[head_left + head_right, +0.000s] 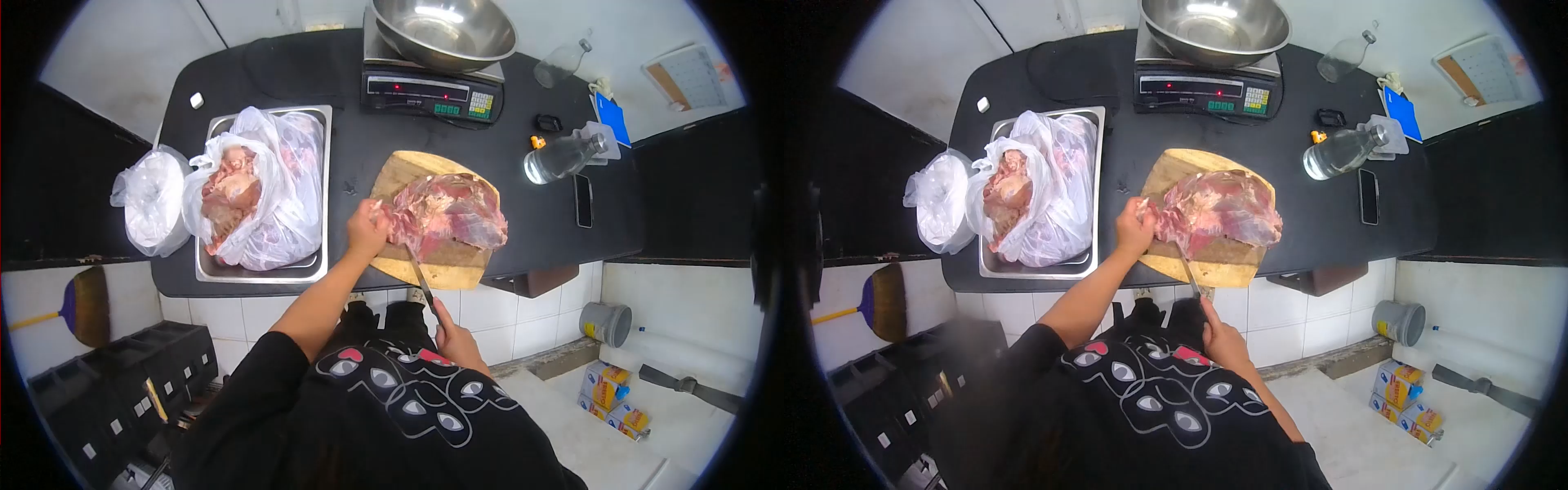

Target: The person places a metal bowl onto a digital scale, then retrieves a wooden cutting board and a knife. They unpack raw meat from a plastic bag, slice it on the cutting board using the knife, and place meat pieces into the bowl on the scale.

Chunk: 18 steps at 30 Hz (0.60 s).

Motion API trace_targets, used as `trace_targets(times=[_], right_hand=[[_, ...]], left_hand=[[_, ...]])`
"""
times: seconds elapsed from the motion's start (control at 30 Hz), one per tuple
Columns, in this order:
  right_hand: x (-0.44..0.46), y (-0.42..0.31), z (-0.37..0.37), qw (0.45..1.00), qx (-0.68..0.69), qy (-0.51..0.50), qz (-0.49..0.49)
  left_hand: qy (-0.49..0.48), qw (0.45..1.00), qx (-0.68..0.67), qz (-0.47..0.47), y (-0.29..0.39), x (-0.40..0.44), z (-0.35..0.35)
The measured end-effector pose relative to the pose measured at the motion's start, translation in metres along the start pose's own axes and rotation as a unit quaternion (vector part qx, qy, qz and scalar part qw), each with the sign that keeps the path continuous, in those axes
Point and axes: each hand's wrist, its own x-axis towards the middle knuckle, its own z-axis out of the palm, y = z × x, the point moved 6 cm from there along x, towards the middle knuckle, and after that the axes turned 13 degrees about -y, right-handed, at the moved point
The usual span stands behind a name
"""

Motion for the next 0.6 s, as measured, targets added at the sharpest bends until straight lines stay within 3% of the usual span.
trace_targets(times=[0.03,0.1,0.23,0.5,0.6], right_hand=[[0.001,-0.002,-0.004,0.999,0.007,0.023,-0.023],[0.000,-0.004,-0.009,0.995,0.026,0.068,-0.063],[0.016,-0.016,-0.012,0.997,0.015,0.061,-0.051],[-0.018,-0.008,-0.043,0.999,-0.046,-0.022,0.000],[-0.015,-0.009,-0.049,0.999,-0.025,0.016,-0.033]], left_hand=[[-0.005,0.997,-0.056,-0.047,-0.004,0.000,-0.003],[-0.066,0.996,-0.050,-0.042,0.003,-0.006,-0.013],[-0.181,0.975,-0.018,-0.126,0.012,-0.024,-0.018],[-0.271,0.945,0.084,-0.160,0.008,-0.007,-0.016],[-0.272,0.941,0.142,-0.145,0.016,-0.011,-0.019]])
